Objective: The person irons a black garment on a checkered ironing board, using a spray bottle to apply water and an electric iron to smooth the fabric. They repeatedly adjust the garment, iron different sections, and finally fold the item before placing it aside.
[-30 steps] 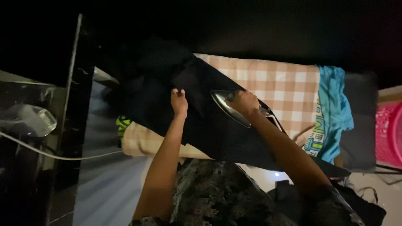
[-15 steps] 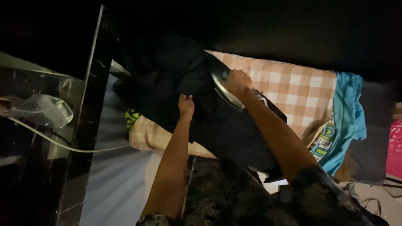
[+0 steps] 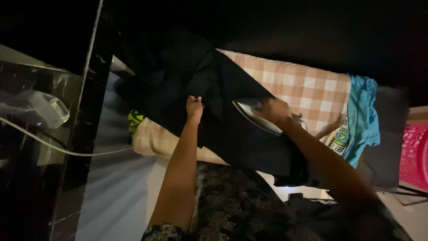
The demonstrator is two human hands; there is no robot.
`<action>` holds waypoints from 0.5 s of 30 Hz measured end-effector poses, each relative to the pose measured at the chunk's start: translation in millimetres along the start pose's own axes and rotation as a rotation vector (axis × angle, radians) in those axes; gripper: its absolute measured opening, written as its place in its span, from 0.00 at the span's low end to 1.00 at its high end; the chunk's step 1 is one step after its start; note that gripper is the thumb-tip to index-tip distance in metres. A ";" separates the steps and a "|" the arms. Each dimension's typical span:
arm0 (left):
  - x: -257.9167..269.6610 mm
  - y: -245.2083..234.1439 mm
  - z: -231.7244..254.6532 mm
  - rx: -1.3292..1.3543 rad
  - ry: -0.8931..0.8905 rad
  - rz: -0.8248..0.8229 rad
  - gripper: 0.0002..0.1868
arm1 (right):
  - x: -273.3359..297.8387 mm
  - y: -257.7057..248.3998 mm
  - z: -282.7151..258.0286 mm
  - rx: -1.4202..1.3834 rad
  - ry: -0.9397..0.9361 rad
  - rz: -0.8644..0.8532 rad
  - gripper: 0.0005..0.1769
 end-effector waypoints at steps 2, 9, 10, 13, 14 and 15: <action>9.6 -4.6 3.3 -0.144 -0.056 0.015 0.07 | -20.0 -12.6 -39.2 -0.072 -0.010 0.002 0.24; -12.1 -13.1 -26.4 -0.138 -0.106 0.099 0.10 | -67.4 -64.2 -71.8 0.149 0.142 0.342 0.41; -14.7 -14.0 -24.0 -0.165 -0.053 0.103 0.08 | -65.7 -70.2 -60.6 0.096 0.167 0.410 0.39; -15.9 -11.2 -14.7 -0.215 0.028 0.105 0.09 | -52.6 -65.6 -20.5 -0.121 0.120 0.412 0.27; -13.6 -11.5 -12.8 -0.209 -0.001 0.105 0.11 | -45.1 -59.0 -0.8 -0.107 0.166 0.376 0.27; -6.5 -9.1 -10.3 -0.203 -0.030 0.106 0.14 | -34.6 -51.5 21.0 -0.094 0.212 0.340 0.27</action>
Point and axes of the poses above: each hand's wrist, its own x-axis away from the middle knuckle, its own y-axis out of the palm, z = x × y, the point moved 10 cm from there along -x, towards the middle knuckle, and after that the axes turned 4 degrees about -z, right-handed, at the moved point
